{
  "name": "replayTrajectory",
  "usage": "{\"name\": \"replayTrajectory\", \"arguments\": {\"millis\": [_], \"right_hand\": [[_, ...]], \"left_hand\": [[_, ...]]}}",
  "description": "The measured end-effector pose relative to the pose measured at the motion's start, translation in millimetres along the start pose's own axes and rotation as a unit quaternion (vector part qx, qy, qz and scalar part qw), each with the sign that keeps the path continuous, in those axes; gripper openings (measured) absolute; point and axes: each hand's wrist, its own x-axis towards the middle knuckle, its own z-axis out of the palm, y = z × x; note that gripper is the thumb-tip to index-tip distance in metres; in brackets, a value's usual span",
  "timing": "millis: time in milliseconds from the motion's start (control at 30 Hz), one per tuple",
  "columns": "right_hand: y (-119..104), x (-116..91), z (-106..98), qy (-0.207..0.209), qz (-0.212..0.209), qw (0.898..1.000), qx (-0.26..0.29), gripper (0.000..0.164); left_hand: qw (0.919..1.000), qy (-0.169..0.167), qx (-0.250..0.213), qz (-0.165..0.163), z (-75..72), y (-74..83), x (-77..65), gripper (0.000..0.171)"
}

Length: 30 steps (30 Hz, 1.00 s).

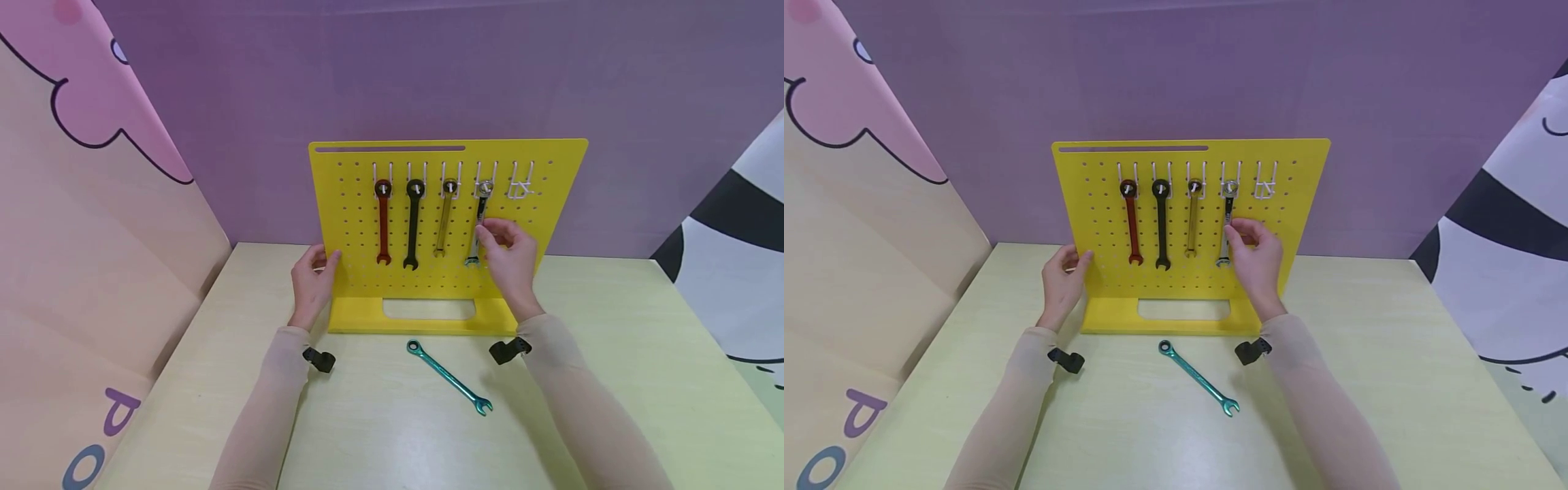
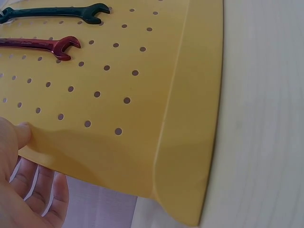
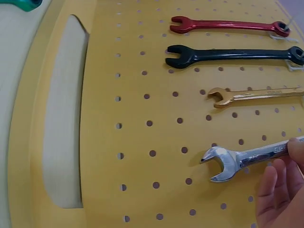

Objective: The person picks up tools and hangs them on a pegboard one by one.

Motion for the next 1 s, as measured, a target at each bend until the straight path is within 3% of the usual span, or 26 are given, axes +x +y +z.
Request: {"name": "replayTrajectory", "arguments": {"millis": [467, 1000], "right_hand": [[4.6, -7.6, 7.2, 0.032, -0.042, 0.998, -0.027, 0.025], [7.7, -8.3, 9.8, 0.043, -0.054, 0.997, -0.034, 0.024]], "left_hand": [[1.0000, 0.000, 0.000, -0.003, 1.1, 2.3, -0.6, 0.029], [1.0000, 0.000, 0.002, -0.006, 1.1, 1.2, -0.7, 0.029]]}}
